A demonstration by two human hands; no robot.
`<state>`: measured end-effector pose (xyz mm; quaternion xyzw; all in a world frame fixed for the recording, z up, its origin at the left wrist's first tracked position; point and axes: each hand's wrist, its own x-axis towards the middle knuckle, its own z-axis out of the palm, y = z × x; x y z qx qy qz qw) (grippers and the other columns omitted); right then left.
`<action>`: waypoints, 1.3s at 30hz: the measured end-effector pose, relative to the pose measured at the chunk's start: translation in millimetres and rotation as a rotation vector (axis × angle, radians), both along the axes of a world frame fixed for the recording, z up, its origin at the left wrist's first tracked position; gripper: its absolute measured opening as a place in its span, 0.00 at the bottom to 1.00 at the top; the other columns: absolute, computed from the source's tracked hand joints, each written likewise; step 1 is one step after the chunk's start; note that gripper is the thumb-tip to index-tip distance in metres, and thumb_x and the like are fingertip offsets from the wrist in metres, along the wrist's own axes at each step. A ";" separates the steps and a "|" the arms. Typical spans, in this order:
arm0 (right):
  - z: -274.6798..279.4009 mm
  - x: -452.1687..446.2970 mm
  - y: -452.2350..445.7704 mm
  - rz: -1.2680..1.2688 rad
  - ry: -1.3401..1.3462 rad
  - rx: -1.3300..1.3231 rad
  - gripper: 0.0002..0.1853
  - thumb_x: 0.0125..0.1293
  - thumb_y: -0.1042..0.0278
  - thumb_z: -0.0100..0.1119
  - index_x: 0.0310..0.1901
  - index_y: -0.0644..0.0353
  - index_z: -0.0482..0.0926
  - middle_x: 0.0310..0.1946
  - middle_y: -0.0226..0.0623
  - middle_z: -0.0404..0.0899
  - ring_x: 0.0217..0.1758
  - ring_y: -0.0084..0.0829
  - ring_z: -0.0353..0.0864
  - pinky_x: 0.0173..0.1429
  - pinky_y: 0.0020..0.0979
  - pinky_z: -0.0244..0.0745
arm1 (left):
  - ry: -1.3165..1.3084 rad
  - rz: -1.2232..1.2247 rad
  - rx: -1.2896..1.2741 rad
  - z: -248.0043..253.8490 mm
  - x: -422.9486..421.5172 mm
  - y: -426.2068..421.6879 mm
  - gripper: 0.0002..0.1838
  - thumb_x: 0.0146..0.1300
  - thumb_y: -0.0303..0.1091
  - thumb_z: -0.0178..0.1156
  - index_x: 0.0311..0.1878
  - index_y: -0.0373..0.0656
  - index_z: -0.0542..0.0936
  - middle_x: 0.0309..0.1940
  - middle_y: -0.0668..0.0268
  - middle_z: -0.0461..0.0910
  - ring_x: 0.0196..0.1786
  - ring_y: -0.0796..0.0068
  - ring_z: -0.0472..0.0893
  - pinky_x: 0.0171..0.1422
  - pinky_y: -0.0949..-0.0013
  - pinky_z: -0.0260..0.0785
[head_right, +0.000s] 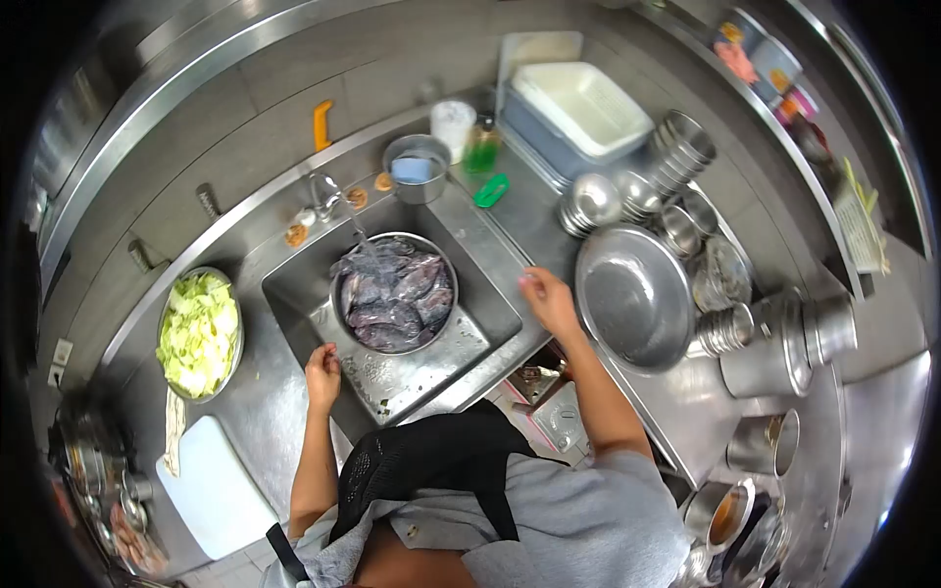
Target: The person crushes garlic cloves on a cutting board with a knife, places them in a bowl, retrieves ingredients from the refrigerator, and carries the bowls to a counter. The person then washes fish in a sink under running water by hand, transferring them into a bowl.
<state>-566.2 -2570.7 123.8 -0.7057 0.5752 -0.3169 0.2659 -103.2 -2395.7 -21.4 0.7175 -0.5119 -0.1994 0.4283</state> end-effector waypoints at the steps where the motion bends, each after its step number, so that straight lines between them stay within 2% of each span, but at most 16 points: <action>1: -41.4 17.3 -40.2 0.215 -0.201 0.092 0.17 0.75 0.58 0.63 0.53 0.65 0.81 0.39 0.36 0.86 0.40 0.29 0.86 0.47 0.31 0.82 | -0.007 0.025 0.011 1.1 -4.5 2.6 0.16 0.62 0.16 0.58 0.53 0.34 0.82 0.42 0.58 0.85 0.37 0.71 0.83 0.46 0.68 0.77; 2: -49.0 55.5 -62.0 0.210 -0.518 0.500 0.16 0.75 0.60 0.63 0.55 0.62 0.81 0.41 0.32 0.85 0.43 0.27 0.86 0.50 0.29 0.83 | -0.002 0.038 -0.004 0.0 -8.8 5.5 0.16 0.60 0.15 0.59 0.51 0.35 0.82 0.41 0.56 0.84 0.35 0.67 0.83 0.44 0.66 0.76; 4: -60.9 136.9 -101.2 0.249 -0.809 0.825 0.16 0.74 0.63 0.63 0.58 0.61 0.80 0.45 0.36 0.85 0.46 0.30 0.86 0.55 0.32 0.84 | 0.023 0.066 -0.014 -10.1 -16.9 10.7 0.15 0.59 0.15 0.59 0.49 0.36 0.82 0.39 0.55 0.82 0.31 0.64 0.82 0.40 0.63 0.76; 7: -99.9 261.4 -161.7 0.396 -1.077 0.986 0.16 0.74 0.72 0.60 0.61 0.64 0.76 0.52 0.46 0.82 0.60 0.40 0.83 0.68 0.40 0.79 | 0.051 0.093 0.035 -5.1 -39.0 16.3 0.14 0.59 0.15 0.59 0.47 0.35 0.83 0.37 0.55 0.82 0.31 0.66 0.83 0.38 0.65 0.76; 9: -121.8 327.5 -197.7 0.475 -1.159 1.042 0.15 0.75 0.71 0.59 0.60 0.64 0.76 0.50 0.48 0.83 0.56 0.42 0.85 0.65 0.40 0.82 | 0.166 0.152 0.066 -16.3 -51.8 20.5 0.14 0.59 0.13 0.58 0.47 0.35 0.83 0.38 0.55 0.84 0.33 0.68 0.85 0.39 0.66 0.78; 11: -136.8 372.5 -212.8 0.477 -1.097 1.038 0.17 0.77 0.67 0.58 0.62 0.64 0.74 0.53 0.50 0.83 0.60 0.42 0.84 0.68 0.39 0.80 | 0.161 0.204 0.095 -9.0 -63.9 23.9 0.15 0.60 0.12 0.57 0.48 0.34 0.83 0.38 0.57 0.84 0.36 0.69 0.86 0.41 0.68 0.79; 12: -140.1 380.3 -213.9 0.411 -0.844 1.022 0.16 0.76 0.69 0.56 0.61 0.64 0.75 0.49 0.49 0.84 0.54 0.47 0.86 0.63 0.43 0.83 | 0.199 0.237 0.136 -9.8 -68.1 27.8 0.14 0.60 0.12 0.57 0.48 0.33 0.83 0.38 0.56 0.84 0.36 0.69 0.86 0.42 0.69 0.78; 14: -260.8 384.6 -241.9 0.799 0.318 0.024 0.17 0.71 0.70 0.57 0.59 0.62 0.76 0.49 0.49 0.84 0.53 0.52 0.85 0.62 0.50 0.81 | 0.262 0.311 0.152 -7.4 -80.4 35.2 0.13 0.62 0.12 0.57 0.48 0.33 0.83 0.38 0.56 0.85 0.36 0.70 0.85 0.43 0.70 0.78; 16: -255.9 339.9 -221.9 0.799 0.740 0.041 0.20 0.66 0.69 0.60 0.60 0.59 0.76 0.55 0.47 0.80 0.61 0.53 0.79 0.62 0.55 0.77 | 0.265 0.400 0.122 -8.8 -93.5 40.8 0.11 0.64 0.13 0.58 0.47 0.32 0.83 0.38 0.57 0.85 0.36 0.73 0.84 0.44 0.71 0.77; 21: -297.7 314.8 -205.3 0.764 0.733 -0.105 0.25 0.64 0.67 0.64 0.63 0.58 0.73 0.62 0.46 0.69 0.69 0.48 0.69 0.65 0.51 0.74 | 0.307 0.483 0.162 -13.5 -115.0 47.6 0.10 0.65 0.14 0.58 0.48 0.32 0.83 0.39 0.57 0.86 0.37 0.73 0.85 0.45 0.72 0.77; 22: -300.5 310.9 -205.1 0.748 0.717 -0.204 0.21 0.68 0.67 0.56 0.62 0.53 0.74 0.56 0.42 0.74 0.64 0.46 0.73 0.62 0.49 0.76 | 0.333 0.493 0.153 -18.3 -116.8 47.1 0.10 0.66 0.15 0.59 0.48 0.32 0.84 0.39 0.57 0.86 0.36 0.74 0.85 0.44 0.72 0.77; 23: -304.2 313.1 -206.5 0.752 0.716 -0.203 0.21 0.68 0.67 0.56 0.62 0.53 0.74 0.56 0.42 0.74 0.64 0.46 0.73 0.62 0.49 0.76 | 0.333 0.496 0.156 -20.3 -117.0 45.5 0.10 0.66 0.15 0.59 0.48 0.32 0.84 0.39 0.57 0.86 0.36 0.74 0.85 0.44 0.72 0.77; 26: -302.3 319.0 -220.5 0.810 0.771 -0.093 0.24 0.64 0.64 0.65 0.61 0.59 0.74 0.55 0.50 0.76 0.62 0.49 0.76 0.64 0.50 0.76 | 0.366 0.464 0.164 -27.1 -118.4 26.9 0.09 0.67 0.17 0.59 0.48 0.33 0.84 0.39 0.58 0.86 0.36 0.76 0.84 0.44 0.72 0.77; 31: -219.1 345.9 -225.9 0.491 0.435 0.492 0.27 0.64 0.57 0.66 0.59 0.64 0.77 0.55 0.59 0.82 0.61 0.55 0.81 0.65 0.48 0.77 | 0.556 0.324 0.226 -45.3 -91.9 -34.4 0.08 0.72 0.23 0.59 0.49 0.33 0.84 0.38 0.63 0.87 0.38 0.78 0.83 0.46 0.72 0.77; 33: -203.8 350.8 -226.0 0.469 0.399 0.484 0.28 0.62 0.53 0.68 0.60 0.60 0.78 0.58 0.57 0.81 0.63 0.55 0.81 0.65 0.49 0.77 | 0.415 0.243 0.047 -66.6 -72.7 -74.1 0.09 0.73 0.25 0.58 0.51 0.32 0.83 0.38 0.64 0.87 0.39 0.77 0.84 0.47 0.71 0.77; 39: -157.0 338.4 -212.5 0.499 0.396 0.456 0.32 0.58 0.52 0.72 0.64 0.53 0.79 0.61 0.52 0.81 0.65 0.51 0.80 0.67 0.47 0.77 | 0.135 0.235 0.274 -100.6 4.9 -207.1 0.19 0.60 0.31 0.66 0.54 0.37 0.83 0.45 0.51 0.87 0.48 0.54 0.87 0.58 0.60 0.78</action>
